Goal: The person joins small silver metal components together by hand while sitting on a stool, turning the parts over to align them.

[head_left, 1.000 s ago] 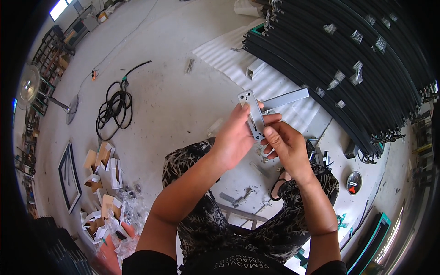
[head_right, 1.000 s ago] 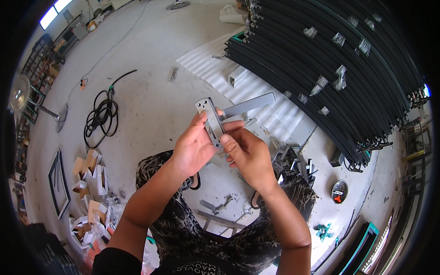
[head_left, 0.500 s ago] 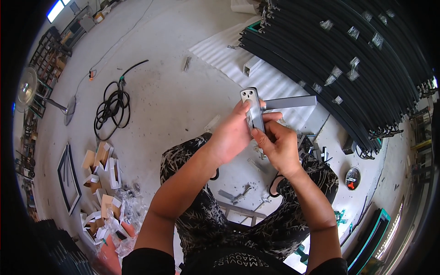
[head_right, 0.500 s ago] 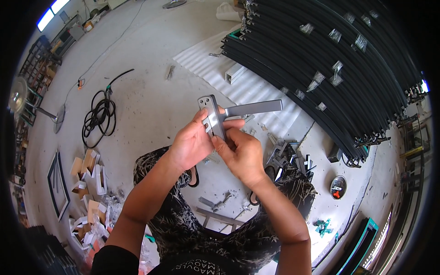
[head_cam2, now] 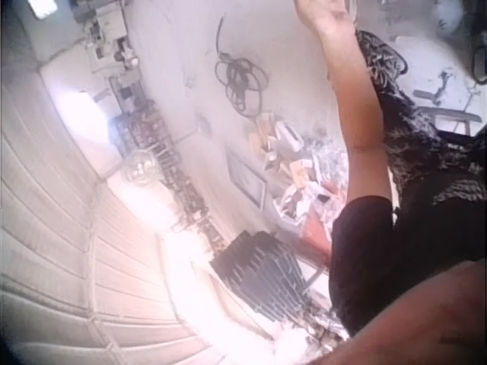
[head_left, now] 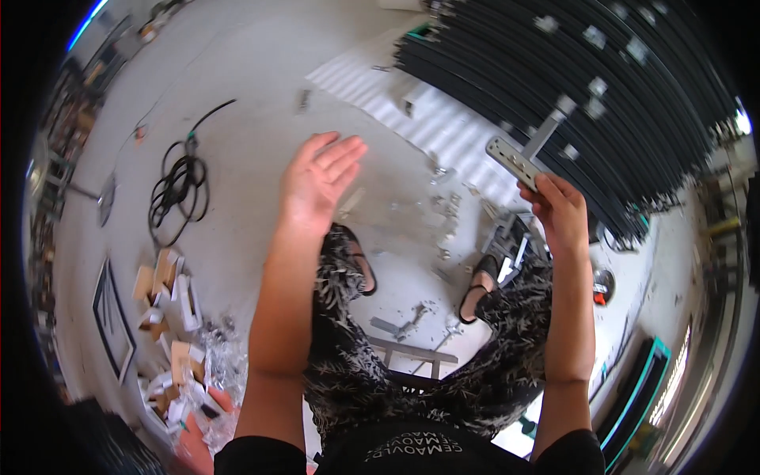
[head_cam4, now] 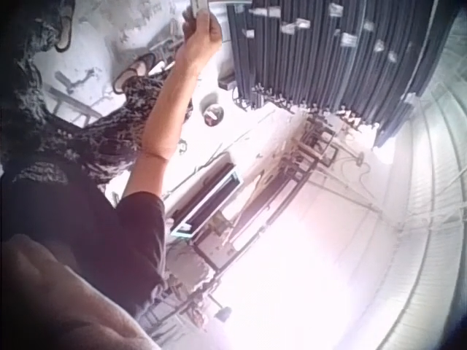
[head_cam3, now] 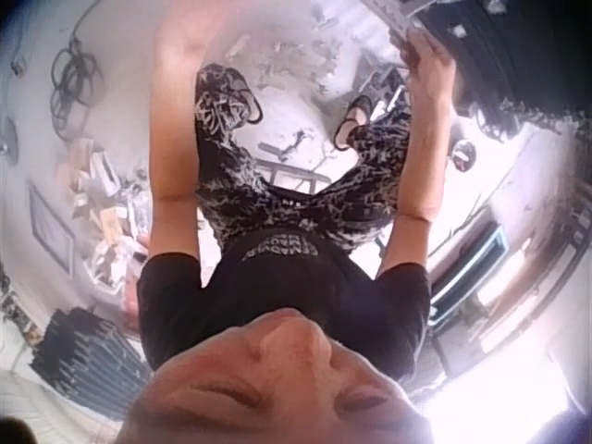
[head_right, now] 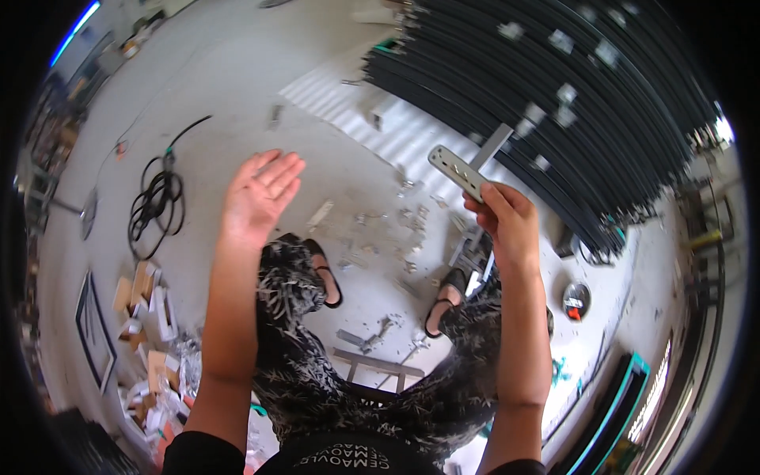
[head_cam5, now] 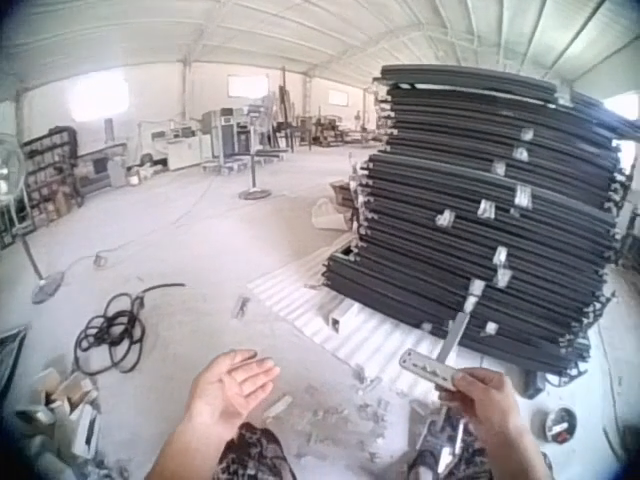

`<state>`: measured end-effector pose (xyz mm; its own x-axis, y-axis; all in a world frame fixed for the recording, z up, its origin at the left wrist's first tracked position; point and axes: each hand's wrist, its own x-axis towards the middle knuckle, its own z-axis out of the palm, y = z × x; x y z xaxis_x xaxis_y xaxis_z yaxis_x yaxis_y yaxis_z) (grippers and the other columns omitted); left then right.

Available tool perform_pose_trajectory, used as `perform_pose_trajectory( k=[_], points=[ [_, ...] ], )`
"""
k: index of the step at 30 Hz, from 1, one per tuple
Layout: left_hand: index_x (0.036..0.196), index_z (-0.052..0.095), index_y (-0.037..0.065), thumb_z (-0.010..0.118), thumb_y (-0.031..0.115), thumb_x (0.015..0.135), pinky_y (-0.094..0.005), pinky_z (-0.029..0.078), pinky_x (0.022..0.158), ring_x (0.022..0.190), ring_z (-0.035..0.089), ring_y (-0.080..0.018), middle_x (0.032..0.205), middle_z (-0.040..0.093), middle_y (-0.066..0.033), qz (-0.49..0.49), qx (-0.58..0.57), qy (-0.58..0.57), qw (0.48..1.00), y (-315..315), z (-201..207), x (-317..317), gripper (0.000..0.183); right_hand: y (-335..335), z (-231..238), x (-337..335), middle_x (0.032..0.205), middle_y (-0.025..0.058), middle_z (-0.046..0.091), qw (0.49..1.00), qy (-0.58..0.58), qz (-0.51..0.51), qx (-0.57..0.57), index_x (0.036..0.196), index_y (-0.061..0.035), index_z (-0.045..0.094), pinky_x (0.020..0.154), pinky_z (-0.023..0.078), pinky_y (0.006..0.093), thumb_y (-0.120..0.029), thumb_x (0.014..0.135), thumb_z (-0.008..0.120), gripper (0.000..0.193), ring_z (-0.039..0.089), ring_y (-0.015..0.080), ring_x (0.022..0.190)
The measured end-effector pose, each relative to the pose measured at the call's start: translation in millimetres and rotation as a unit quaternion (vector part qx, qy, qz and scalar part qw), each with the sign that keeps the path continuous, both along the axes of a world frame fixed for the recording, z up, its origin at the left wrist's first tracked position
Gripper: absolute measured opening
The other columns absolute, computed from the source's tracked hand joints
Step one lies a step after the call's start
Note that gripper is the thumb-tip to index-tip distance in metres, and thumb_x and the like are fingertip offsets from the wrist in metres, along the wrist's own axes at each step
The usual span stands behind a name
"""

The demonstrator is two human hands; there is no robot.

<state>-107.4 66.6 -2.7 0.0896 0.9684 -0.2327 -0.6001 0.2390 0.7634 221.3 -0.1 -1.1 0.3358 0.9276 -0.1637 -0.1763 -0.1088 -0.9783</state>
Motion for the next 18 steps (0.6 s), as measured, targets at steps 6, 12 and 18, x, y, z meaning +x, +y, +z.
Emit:
perform_pose_trajectory(
  k=[6, 12, 18],
  points=[
    [0.118, 0.053, 0.0, 0.048, 0.022, 0.095, -0.0381, 0.043, 0.099, 0.116, 0.054, -0.0269, 0.115, 0.06, -0.0132, -0.083, 0.001, -0.047, 0.995, 6.0, -8.4, 0.5, 0.032, -53.4, 16.8, 87.2, 0.092, 0.0176, 0.069, 0.982, 0.111, -0.1, 0.111, 0.103, 0.0041, 0.063, 0.055, 0.051, 0.0155, -0.011, 0.093, 0.058, 0.019, 0.068, 0.0149, 0.077],
    [0.121, 0.054, 0.003, 0.049, 0.022, 0.096, -0.0336, 0.044, 0.094, 0.106, 0.056, -0.0169, 0.105, 0.063, -0.004, -0.202, 0.03, -0.002, 0.979, -8.5, -4.7, 15.4, 0.032, -195.5, -46.2, 218.7, 0.084, 0.0135, 0.068, 0.962, 0.001, -0.265, 0.059, 0.104, 0.0066, 0.062, 0.053, 0.048, 0.0157, -0.008, 0.091, 0.059, 0.02, 0.064, 0.0122, 0.066],
    [0.116, 0.055, 0.005, 0.049, 0.024, 0.096, -0.0296, 0.045, 0.09, 0.1, 0.057, -0.0146, 0.099, 0.062, -0.0029, -0.206, 0.025, 0.117, 0.971, -17.8, -13.2, 41.3, 0.028, -298.8, -227.6, 241.3, 0.081, 0.0134, 0.066, 0.837, 0.24, -0.451, -0.196, 0.091, 0.0032, 0.06, 0.044, 0.051, 0.0167, -0.007, 0.091, 0.056, 0.011, 0.064, 0.0151, 0.061]
  ],
)
